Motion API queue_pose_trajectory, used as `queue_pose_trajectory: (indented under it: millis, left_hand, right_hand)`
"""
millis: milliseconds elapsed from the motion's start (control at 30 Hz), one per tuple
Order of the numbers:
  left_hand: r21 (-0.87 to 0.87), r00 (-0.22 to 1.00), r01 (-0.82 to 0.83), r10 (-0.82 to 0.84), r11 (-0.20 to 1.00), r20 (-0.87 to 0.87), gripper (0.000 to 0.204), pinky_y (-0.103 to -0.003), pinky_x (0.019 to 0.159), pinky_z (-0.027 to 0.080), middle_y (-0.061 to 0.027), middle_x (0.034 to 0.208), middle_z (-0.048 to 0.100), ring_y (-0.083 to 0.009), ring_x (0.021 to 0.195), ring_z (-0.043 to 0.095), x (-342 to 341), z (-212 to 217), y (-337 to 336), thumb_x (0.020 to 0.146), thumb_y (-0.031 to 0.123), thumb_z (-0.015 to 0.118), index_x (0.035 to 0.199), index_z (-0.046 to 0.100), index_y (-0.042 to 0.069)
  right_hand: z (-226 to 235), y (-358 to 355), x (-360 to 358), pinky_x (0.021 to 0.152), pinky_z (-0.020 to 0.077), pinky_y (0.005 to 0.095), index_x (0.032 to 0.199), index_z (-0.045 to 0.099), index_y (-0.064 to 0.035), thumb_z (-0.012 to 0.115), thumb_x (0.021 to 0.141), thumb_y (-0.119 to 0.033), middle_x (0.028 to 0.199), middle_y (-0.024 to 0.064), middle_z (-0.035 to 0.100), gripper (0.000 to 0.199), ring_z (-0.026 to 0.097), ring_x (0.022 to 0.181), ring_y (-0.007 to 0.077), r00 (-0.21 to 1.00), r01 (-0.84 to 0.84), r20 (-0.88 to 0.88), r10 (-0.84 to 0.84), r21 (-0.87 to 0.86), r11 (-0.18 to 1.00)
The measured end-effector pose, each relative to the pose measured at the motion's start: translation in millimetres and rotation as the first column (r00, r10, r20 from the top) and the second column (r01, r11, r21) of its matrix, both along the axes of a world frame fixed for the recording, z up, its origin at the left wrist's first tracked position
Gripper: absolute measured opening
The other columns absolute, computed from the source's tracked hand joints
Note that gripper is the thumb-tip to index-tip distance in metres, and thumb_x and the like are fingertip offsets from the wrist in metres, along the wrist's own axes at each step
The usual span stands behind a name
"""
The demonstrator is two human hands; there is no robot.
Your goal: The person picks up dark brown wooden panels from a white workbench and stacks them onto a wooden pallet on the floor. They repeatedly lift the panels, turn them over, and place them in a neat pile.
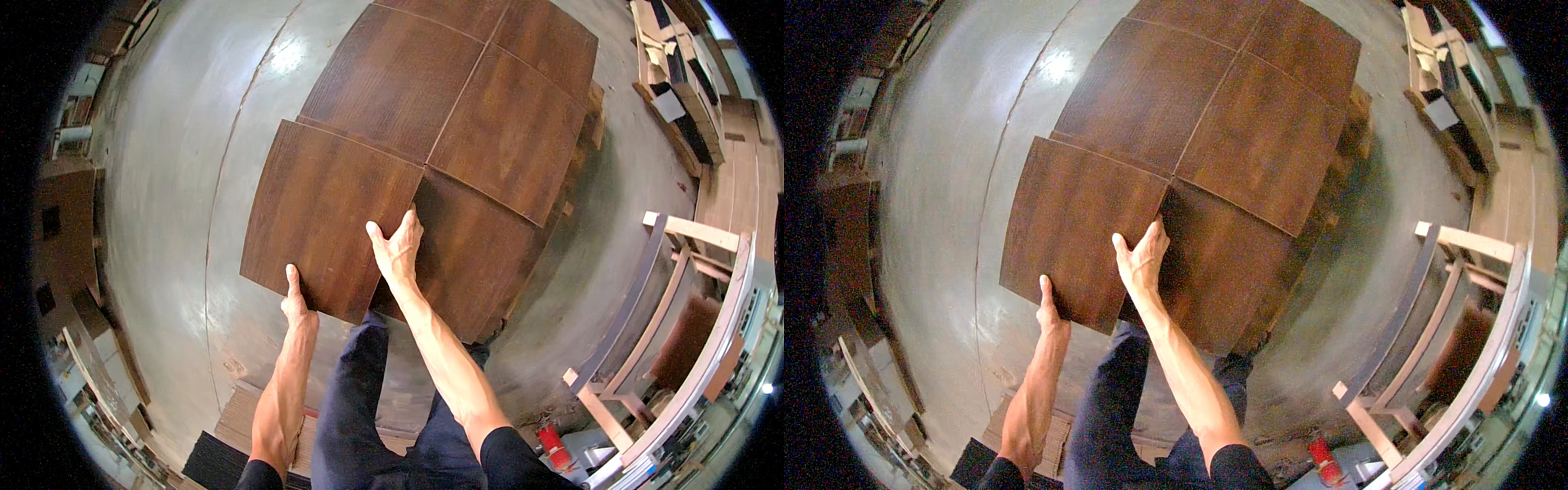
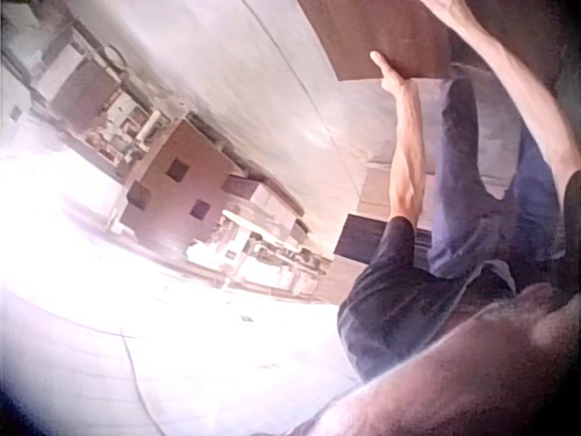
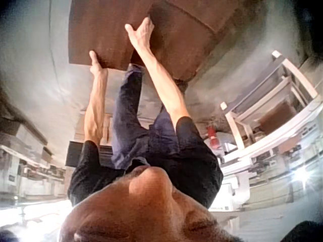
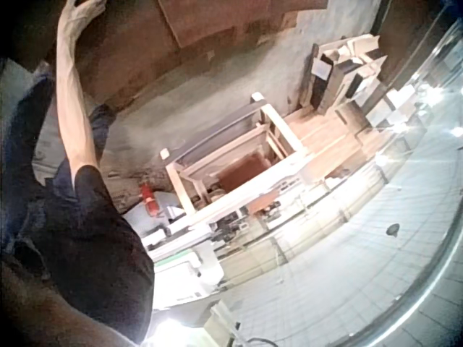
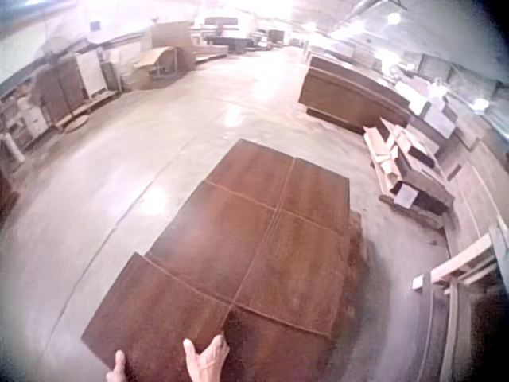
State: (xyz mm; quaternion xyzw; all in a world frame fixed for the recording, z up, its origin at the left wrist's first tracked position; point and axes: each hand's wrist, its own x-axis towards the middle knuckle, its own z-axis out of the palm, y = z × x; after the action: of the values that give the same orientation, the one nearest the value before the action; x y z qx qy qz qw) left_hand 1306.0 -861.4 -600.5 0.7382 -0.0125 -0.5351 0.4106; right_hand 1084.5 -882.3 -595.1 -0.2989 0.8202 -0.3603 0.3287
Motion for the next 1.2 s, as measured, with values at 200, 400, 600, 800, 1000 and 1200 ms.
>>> queue_pose_trajectory:
  millis: [200, 400, 600, 800, 1000, 1200]
  left_hand:
    - [-0.038, 0.997, 0.073, -0.074, 0.997, -0.035, 0.110, -0.049, 0.107, 0.045, -0.0243, 0.143, 0.044, -0.0341, 0.126, 0.051, -8, 7, -10, 0.072, 0.049, 0.087, 0.136, 0.032, -0.022]
    - [-0.035, 0.995, 0.092, -0.093, 0.995, -0.036, 0.104, -0.049, 0.104, 0.047, -0.0225, 0.142, 0.045, -0.0353, 0.125, 0.051, -9, 14, -13, 0.076, 0.048, 0.084, 0.136, 0.035, -0.020]
    - [0.379, 0.750, 0.500, -0.608, 0.779, 0.259, 0.055, -0.037, 0.080, 0.051, -0.0139, 0.107, 0.068, -0.0260, 0.092, 0.066, 24, 74, -22, 0.081, 0.031, 0.082, 0.118, 0.064, -0.007]
    - [0.062, 0.312, 0.872, -0.648, 0.486, 0.694, 0.054, -0.037, 0.094, 0.048, -0.0159, 0.110, 0.068, -0.0228, 0.104, 0.060, 74, 80, -177, 0.085, 0.032, 0.076, 0.117, 0.064, -0.009]
    - [0.159, 0.206, 0.947, -0.905, 0.280, 0.372, 0.062, -0.041, 0.089, 0.051, -0.0161, 0.099, 0.068, -0.0261, 0.095, 0.065, -31, 54, -255, 0.078, 0.046, 0.080, 0.104, 0.066, -0.009]
    - [0.176, 0.124, 0.960, -0.897, 0.217, 0.424, 0.071, -0.041, 0.082, 0.053, -0.0173, 0.099, 0.067, -0.0264, 0.090, 0.065, -23, 42, -257, 0.070, 0.047, 0.085, 0.109, 0.064, -0.007]
  right_hand:
    - [-4, -5, -13, 0.108, 0.0364, 0.0514, 0.144, 0.025, 0.0139, 0.078, 0.080, -0.032, 0.137, 0.0327, 0.042, 0.095, 0.042, 0.123, 0.0428, 1.000, 0.005, -0.022, -0.005, -0.007, 1.000]
    - [-9, -8, -11, 0.107, 0.0373, 0.0501, 0.144, 0.026, 0.0140, 0.079, 0.079, -0.029, 0.135, 0.0317, 0.044, 0.094, 0.043, 0.123, 0.0427, 0.992, -0.007, -0.123, 0.000, -0.058, 0.998]
    - [-17, 5, -25, 0.106, 0.0367, 0.0515, 0.144, 0.026, 0.0140, 0.080, 0.076, -0.031, 0.134, 0.0314, 0.046, 0.098, 0.044, 0.120, 0.0435, 0.995, 0.044, -0.082, -0.056, -0.133, 0.990]
    - [-4, -7, -27, 0.102, 0.0386, 0.0498, 0.144, 0.026, 0.0146, 0.079, 0.076, -0.038, 0.126, 0.0304, 0.050, 0.100, 0.046, 0.113, 0.0413, 0.990, 0.138, -0.012, -0.140, -0.075, 0.988]
    - [4, -8, -24, 0.103, 0.0394, 0.0473, 0.145, 0.025, 0.0146, 0.080, 0.076, -0.037, 0.125, 0.0300, 0.050, 0.101, 0.047, 0.114, 0.0407, 0.991, 0.135, 0.032, -0.134, -0.056, 0.989]
    - [2, -4, -28, 0.103, 0.0402, 0.0471, 0.147, 0.024, 0.0122, 0.080, 0.075, -0.031, 0.126, 0.0293, 0.050, 0.101, 0.047, 0.115, 0.0398, 0.990, 0.124, 0.071, -0.122, -0.026, 0.992]
